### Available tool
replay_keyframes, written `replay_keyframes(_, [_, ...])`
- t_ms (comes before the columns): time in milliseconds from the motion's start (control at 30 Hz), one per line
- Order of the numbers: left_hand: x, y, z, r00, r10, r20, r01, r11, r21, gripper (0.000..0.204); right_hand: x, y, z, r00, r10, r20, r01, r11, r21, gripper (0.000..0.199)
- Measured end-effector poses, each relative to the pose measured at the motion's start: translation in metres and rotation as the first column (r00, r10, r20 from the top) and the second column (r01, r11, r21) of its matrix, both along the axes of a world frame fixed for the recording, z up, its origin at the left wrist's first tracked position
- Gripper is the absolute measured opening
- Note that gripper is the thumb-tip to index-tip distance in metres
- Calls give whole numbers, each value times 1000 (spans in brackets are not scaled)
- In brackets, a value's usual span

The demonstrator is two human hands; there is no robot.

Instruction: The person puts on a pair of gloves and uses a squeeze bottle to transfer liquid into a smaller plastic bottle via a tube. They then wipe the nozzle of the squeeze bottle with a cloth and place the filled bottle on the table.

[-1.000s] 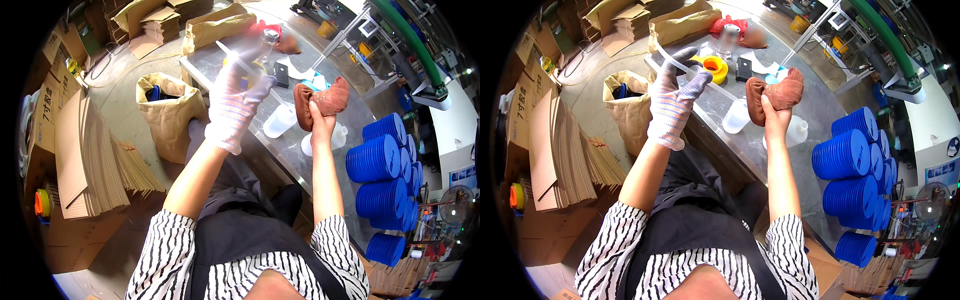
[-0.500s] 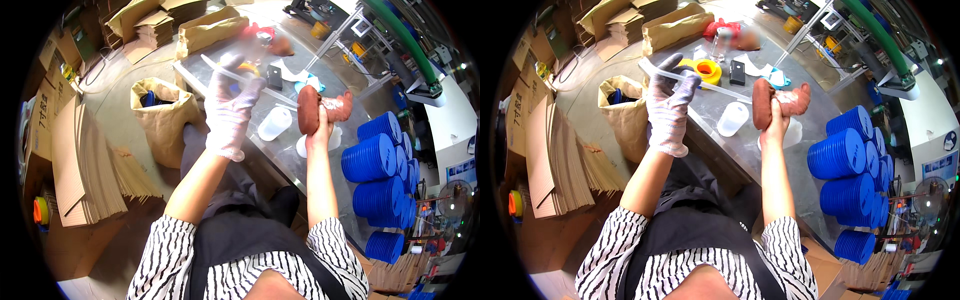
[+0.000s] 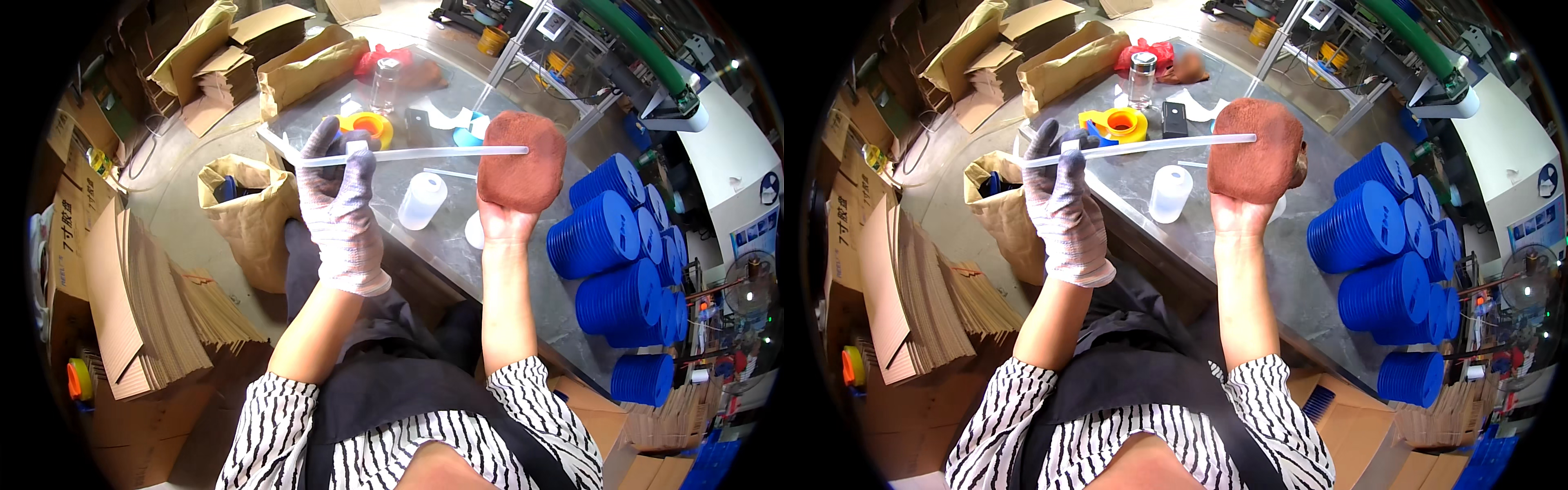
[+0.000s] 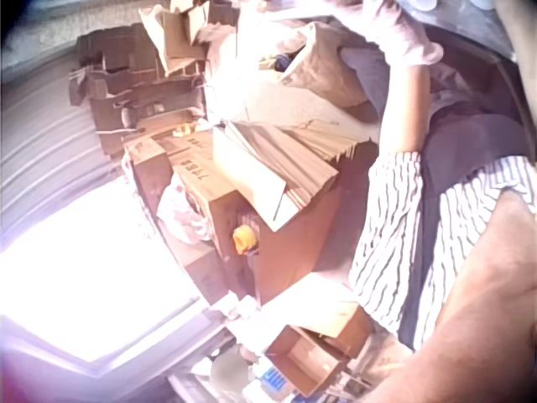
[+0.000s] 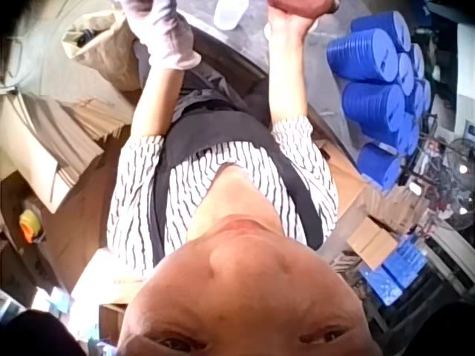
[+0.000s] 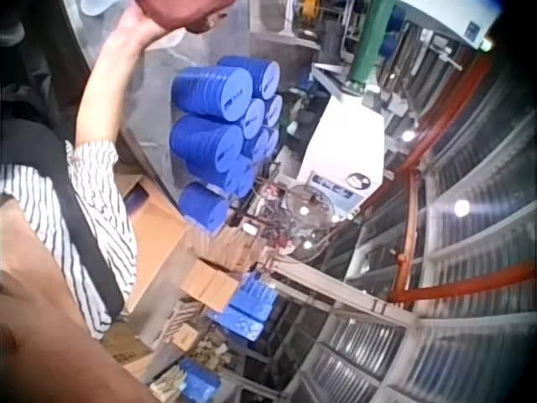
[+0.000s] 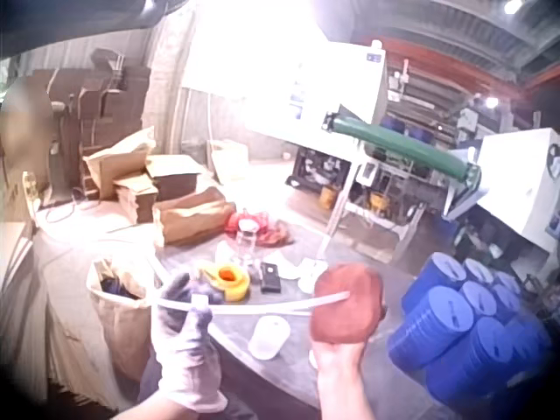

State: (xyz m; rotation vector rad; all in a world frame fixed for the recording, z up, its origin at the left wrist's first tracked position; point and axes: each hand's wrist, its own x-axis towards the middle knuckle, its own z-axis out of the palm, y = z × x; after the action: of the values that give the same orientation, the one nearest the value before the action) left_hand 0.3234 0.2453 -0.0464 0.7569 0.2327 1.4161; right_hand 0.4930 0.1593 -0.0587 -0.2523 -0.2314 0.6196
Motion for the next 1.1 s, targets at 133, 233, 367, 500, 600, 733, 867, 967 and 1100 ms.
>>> replay_keyframes(133, [-5,1,-9,1000,-1,3,1,1000,-12,49,-5,-2,3,989,137,-63,-130,986,107,45])
replay_keyframes(233, [-9,4,-14,1000,-11,10,11,999,-32,47,-7,-2,2,960,256,-117,-238,959,151,45])
replay_keyframes(367, [-21,11,-16,998,17,62,-19,999,29,44,-9,-1,1,979,202,-37,-194,970,148,46])
replay_keyframes(500, [-38,22,-18,993,67,101,-70,997,27,42,9,5,-16,983,-38,180,60,991,-118,49])
replay_keyframes(600, [-49,31,-25,981,189,34,-190,981,44,41,6,6,-19,823,-286,490,469,829,-304,50])
replay_keyframes(733, [-62,51,-41,947,320,7,-320,947,-13,40,28,17,-52,496,-2,868,667,641,-380,56])
replay_keyframes(867, [-69,59,-42,931,364,26,-361,930,-74,37,26,33,-65,109,297,949,930,307,-203,61])
replay_keyframes(967, [-75,63,-41,917,399,2,-397,914,-82,35,30,44,-74,-55,376,925,954,294,-62,54])
replay_keyframes(1100, [-76,64,-44,913,408,-15,-408,908,-99,32,27,44,-72,-213,440,872,941,333,62,52])
